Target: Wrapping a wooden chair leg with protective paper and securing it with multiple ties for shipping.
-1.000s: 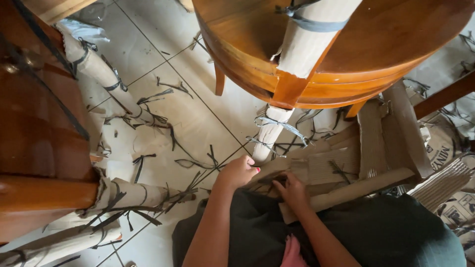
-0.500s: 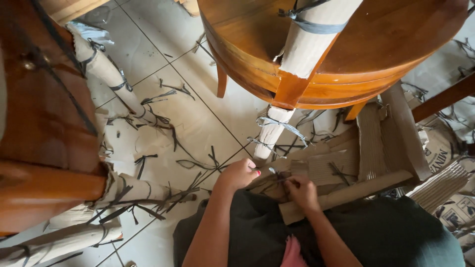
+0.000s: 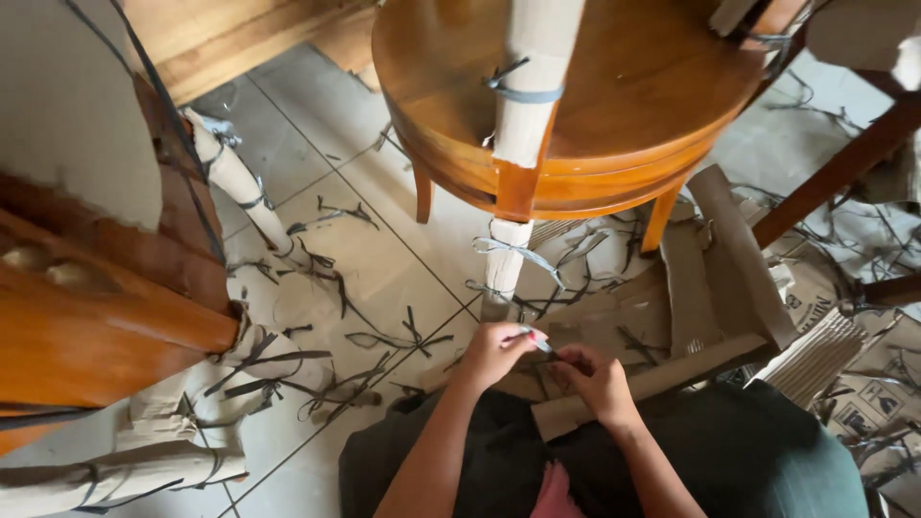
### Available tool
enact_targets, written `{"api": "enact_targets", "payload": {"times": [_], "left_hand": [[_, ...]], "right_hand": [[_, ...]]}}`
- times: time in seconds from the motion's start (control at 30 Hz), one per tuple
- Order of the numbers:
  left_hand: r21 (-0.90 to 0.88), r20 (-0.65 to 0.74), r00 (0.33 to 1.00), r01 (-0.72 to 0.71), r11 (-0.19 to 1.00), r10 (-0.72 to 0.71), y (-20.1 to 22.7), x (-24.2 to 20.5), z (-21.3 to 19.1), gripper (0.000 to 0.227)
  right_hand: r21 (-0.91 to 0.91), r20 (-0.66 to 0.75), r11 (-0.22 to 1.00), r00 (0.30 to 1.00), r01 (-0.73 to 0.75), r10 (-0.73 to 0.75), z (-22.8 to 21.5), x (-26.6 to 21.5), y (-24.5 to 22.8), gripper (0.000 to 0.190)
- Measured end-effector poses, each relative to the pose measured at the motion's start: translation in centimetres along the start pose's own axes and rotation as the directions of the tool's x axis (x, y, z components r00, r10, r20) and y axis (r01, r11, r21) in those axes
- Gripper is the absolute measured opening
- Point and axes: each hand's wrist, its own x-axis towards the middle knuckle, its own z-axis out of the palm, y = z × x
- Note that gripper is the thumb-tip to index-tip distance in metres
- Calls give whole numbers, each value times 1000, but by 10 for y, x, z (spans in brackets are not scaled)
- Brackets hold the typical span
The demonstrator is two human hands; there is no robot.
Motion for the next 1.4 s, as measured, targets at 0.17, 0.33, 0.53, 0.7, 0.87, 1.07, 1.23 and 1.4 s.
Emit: {"api": "enact_targets", "payload": {"times": [0.17,0.33,0.53,0.7,0.87,1.07,1.23,1.4], "left_hand": [[-205,-206,974,-136,969,93,-13,-2,-8,24],[-25,-257,961,93,995,-97,-11,-13,-26,26],[138,-289,929,281,950,-233,-27,-4,-41,28],[127,-188,908,399,908,-373,-27,6,-52,33],[316,-18,836,525,790,-549,-52,25,-68,34],[249,-37,849,518,818,-527,-59,45,-78,36],[139,-105,887,460,877,-449,-82,65,-66,38],[-65,-224,886,402,913,-406,-122,91,-52,59]], "right_hand": [[156,15,978,990,-141,140,-15,-12,-7,24],[39,-25,993,994,-109,110,-21,-11,8,19],[-78,-2,992,995,-97,97,-11,-4,-1,14],[-102,-27,994,999,-49,46,-18,17,29,18],[-215,-153,969,984,-123,91,-51,34,32,17],[-121,-240,981,963,-153,121,-53,49,24,21],[22,-229,962,935,-272,270,-28,71,-3,25],[468,-217,843,890,-266,401,17,113,9,7]]}}
